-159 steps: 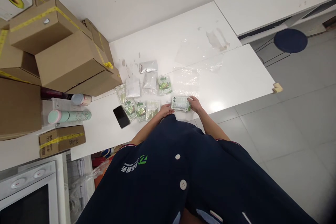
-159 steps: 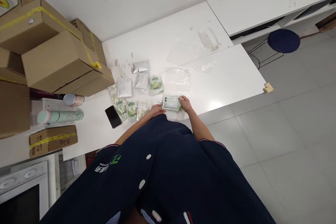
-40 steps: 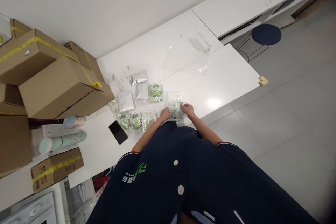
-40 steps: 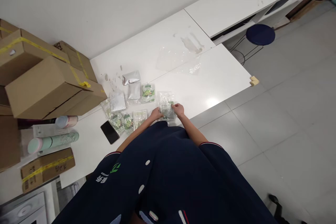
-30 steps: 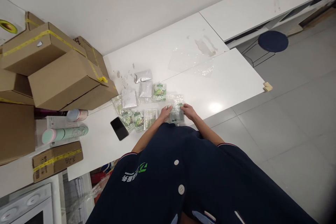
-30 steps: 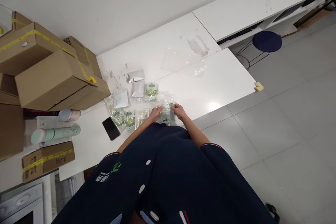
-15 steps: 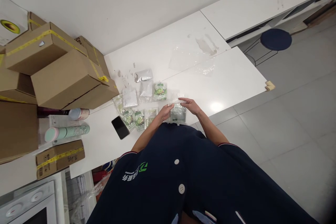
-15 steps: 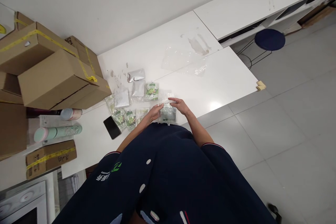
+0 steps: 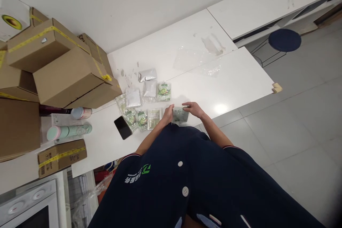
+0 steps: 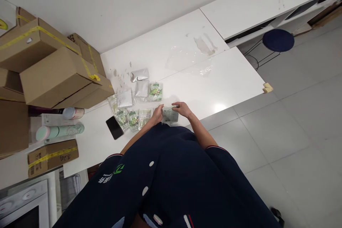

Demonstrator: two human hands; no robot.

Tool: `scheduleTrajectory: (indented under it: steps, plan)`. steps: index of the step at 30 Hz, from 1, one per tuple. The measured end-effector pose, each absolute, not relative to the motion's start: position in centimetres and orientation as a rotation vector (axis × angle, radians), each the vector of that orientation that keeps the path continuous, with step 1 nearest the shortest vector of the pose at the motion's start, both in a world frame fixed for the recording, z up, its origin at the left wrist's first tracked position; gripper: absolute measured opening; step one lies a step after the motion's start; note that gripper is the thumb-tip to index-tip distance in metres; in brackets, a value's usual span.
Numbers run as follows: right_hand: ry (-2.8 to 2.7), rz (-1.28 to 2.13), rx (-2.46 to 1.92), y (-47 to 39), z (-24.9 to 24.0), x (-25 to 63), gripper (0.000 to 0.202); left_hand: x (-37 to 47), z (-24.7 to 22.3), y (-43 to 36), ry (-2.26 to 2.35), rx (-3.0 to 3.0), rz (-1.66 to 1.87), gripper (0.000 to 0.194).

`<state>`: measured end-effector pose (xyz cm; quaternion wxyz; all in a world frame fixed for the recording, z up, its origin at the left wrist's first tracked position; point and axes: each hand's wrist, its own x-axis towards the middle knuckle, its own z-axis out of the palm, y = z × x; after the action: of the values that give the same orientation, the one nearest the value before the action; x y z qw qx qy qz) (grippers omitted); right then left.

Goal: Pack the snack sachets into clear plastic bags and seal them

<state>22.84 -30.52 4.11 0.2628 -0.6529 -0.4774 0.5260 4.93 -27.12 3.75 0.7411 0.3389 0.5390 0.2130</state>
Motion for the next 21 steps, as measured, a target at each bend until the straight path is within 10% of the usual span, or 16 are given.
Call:
scheduleTrajectory:
  steps: [9, 18, 21]
  plan:
    - [-1.607, 1.363, -1.853, -32.0, 4.7, 23.5, 0.018, 2.2, 2.6, -28.4, 1.057, 0.956, 0.507, 0.077]
    - [-1.782, 1.515, -1.808, -31.5, 4.9, 23.7, 0.025, 5.2, 6.7, -24.8, 0.882, 1.968, -0.205, 0.015]
    - [-1.506, 1.597, -1.781, -31.3, 3.7, 21.6, 0.027, 7.5, 8.2, -23.4, 0.914, 2.332, -0.520, 0.022]
